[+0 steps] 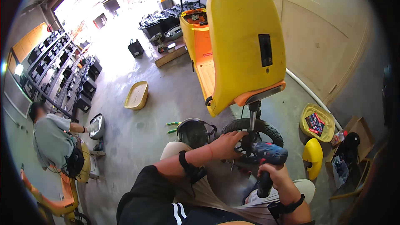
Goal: The person is repairing a yellow scooter, using a drill and a socket wrench to disassemble or adjust parts of the front fork and the rear body panels.
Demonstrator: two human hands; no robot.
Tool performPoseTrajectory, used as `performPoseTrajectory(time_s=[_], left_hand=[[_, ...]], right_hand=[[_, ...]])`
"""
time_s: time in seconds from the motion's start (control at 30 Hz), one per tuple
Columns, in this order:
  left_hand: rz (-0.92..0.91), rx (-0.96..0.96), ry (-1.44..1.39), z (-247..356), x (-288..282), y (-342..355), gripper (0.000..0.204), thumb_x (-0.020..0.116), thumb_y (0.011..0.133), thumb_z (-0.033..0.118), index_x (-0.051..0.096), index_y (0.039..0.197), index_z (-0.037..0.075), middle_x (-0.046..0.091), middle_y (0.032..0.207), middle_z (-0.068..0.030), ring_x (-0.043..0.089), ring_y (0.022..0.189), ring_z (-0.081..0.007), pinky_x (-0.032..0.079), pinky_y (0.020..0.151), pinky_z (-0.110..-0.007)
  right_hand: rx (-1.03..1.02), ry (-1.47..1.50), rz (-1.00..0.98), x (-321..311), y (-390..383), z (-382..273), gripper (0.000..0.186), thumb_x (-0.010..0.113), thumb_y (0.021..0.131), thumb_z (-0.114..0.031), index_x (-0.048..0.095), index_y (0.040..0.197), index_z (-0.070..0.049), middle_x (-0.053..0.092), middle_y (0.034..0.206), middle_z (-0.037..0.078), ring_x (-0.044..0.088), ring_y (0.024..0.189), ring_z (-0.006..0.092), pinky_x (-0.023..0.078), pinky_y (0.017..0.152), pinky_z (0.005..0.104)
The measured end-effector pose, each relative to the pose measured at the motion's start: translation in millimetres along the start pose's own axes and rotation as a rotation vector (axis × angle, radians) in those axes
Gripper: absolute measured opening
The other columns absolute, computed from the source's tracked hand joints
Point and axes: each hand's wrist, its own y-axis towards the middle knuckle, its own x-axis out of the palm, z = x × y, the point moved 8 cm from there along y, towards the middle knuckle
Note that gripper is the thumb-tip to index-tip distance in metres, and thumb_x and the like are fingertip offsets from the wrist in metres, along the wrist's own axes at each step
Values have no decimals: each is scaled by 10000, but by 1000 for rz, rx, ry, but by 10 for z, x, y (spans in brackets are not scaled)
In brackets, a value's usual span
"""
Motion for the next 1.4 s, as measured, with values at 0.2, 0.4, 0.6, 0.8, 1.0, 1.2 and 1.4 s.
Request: performPoseTrajectory(time_s=[0.2, 0.4, 0.6, 0.8, 1.0, 1.2, 1.4], left_hand=[[-81, -194, 102, -392, 52, -14, 724, 753, 806, 219, 415, 1416, 23, 555, 1267, -268, 564, 1172, -453, 465, 997, -495], [-103, -56, 56, -348, 195, 50, 679, 724, 811, 171, 426, 1406, 38, 561, 1258, -253, 557, 1186, -433, 458, 1008, -491], [-191, -13, 25, -240, 275, 65, 678, 707, 804, 148, 451, 1422, 37, 581, 1262, -233, 565, 1185, -412, 451, 1025, -481], [-186, 35, 75, -146, 259, 44, 692, 724, 800, 179, 466, 1426, 34, 575, 1308, -250, 569, 1192, -417, 448, 1045, -466], [-185, 54, 18, -35, 273, 71, 657, 736, 811, 206, 505, 1403, 41, 610, 1263, -241, 580, 1186, -404, 452, 1041, -458], [-147, 29, 10, -2, 235, 129, 595, 747, 831, 225, 544, 1358, 39, 643, 1192, -230, 617, 1122, -390, 486, 984, -448], [-29, 102, 94, -24, 209, 87, 528, 725, 882, 291, 579, 1320, 36, 667, 1159, -220, 661, 1053, -380, 525, 908, -453]], right_hand=[[39, 46, 184, -272, 125, 125, 198, 660, 754, -49, 607, 931, 20, 625, 688, 121, 638, 573, 256, 550, 572, 387], [117, 92, 165, -184, 163, 227, 224, 642, 753, -45, 580, 964, 0, 607, 677, 124, 627, 564, 268, 548, 568, 401], [82, 90, 83, -17, 124, 167, 225, 664, 750, -89, 599, 936, 19, 633, 698, 137, 647, 578, 290, 561, 586, 419], [86, 96, 64, 13, 86, 157, 239, 670, 764, -105, 610, 958, 20, 643, 710, 141, 658, 595, 296, 563, 601, 420], [190, 198, 39, -19, 44, 224, 231, 656, 796, -91, 584, 983, 23, 626, 711, 147, 650, 618, 286, 571, 625, 425], [223, 431, -61, 92, 38, 209, 265, 652, 834, -118, 568, 1014, 58, 594, 761, 147, 642, 672, 279, 577, 636, 409], [240, 590, -115, 123, 168, 309, 230, 623, 877, -138, 571, 1014, 39, 607, 839, 165, 640, 710, 250, 570, 669, 374]])
